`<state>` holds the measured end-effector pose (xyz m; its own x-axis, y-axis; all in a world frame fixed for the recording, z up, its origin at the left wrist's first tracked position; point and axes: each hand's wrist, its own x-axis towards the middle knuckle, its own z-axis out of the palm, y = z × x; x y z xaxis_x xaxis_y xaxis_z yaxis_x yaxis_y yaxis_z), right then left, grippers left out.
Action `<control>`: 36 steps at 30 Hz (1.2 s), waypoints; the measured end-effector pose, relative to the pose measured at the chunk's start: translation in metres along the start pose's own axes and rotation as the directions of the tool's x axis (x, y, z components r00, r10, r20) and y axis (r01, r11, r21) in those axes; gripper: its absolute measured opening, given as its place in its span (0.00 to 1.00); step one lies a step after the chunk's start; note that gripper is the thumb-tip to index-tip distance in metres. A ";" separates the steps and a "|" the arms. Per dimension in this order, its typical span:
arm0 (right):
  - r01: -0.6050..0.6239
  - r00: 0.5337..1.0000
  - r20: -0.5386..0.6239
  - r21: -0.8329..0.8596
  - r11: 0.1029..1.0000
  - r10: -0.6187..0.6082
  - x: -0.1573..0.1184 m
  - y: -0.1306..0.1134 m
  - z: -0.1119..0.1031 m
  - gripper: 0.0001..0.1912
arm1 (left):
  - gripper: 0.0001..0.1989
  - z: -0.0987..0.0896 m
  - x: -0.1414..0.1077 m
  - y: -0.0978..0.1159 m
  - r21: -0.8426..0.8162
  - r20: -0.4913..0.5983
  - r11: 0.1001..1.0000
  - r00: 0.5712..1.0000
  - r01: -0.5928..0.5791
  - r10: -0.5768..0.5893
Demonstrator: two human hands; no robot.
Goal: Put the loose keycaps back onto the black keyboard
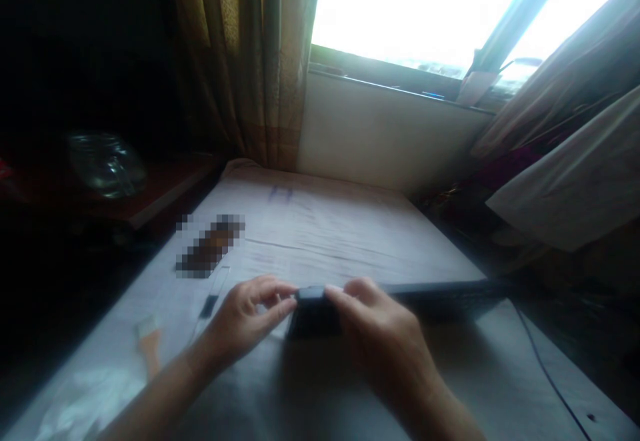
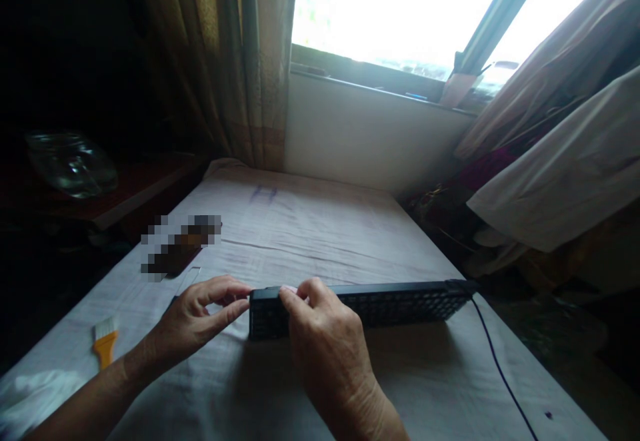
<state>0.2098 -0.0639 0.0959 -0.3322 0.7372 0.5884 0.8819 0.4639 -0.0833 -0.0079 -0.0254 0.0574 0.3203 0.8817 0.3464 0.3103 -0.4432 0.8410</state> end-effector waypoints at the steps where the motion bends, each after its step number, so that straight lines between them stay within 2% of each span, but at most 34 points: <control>1: -0.010 1.000 0.006 -0.005 1.000 0.010 -0.002 0.004 -0.001 0.17 | 0.08 0.000 0.000 0.000 0.004 -0.002 1.000 1.000 0.002 -0.002; 6: -0.070 0.996 0.049 -0.072 0.995 0.074 -0.008 0.024 -0.014 0.18 | 0.09 0.000 0.000 0.002 0.009 -0.001 1.000 1.000 0.004 -0.004; 12: -0.122 0.968 0.186 -0.227 0.966 0.166 -0.009 0.038 -0.037 0.18 | 0.09 0.002 -0.002 0.001 0.038 -0.028 0.999 1.000 -0.010 0.011; 16: -0.107 0.980 0.148 -0.180 0.978 0.135 -0.007 0.021 -0.027 0.17 | 0.09 0.003 -0.001 0.003 0.052 -0.034 0.999 0.999 -0.017 0.019; 18: -0.091 0.994 0.057 -0.115 0.989 0.098 -0.003 0.005 -0.018 0.16 | 0.08 0.003 -0.001 0.005 0.054 -0.033 0.998 0.999 -0.014 0.015; 20: -0.038 0.999 0.020 -0.050 0.998 0.039 0.001 -0.010 -0.011 0.14 | 0.08 0.003 0.000 0.008 0.050 -0.030 0.999 1.000 -0.009 0.010; 24: 0.027 0.997 0.075 0.027 0.999 -0.029 0.010 -0.027 -0.007 0.10 | 0.08 0.004 0.000 0.008 0.053 -0.029 0.998 0.999 -0.017 0.018; 29: 0.009 0.990 0.137 0.070 0.998 -0.019 0.013 -0.025 -0.010 0.11 | 0.08 0.003 -0.001 0.006 0.073 -0.012 0.997 0.999 -0.039 0.040; 32: -0.037 0.975 0.221 0.061 0.997 0.023 0.013 -0.018 -0.016 0.10 | 0.08 0.003 -0.001 0.006 0.100 0.012 0.994 0.999 -0.045 0.044; 36: -0.127 0.930 0.342 -0.037 0.991 0.132 0.016 -0.004 -0.029 0.08 | 0.08 0.002 -0.001 0.006 0.110 0.013 0.993 0.999 -0.036 0.034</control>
<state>0.2109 -0.0682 0.1286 -0.3073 0.9150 0.2616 0.9287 0.3483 -0.1273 -0.0047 -0.0288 0.0610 0.3427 0.8637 0.3695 0.3955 -0.4895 0.7772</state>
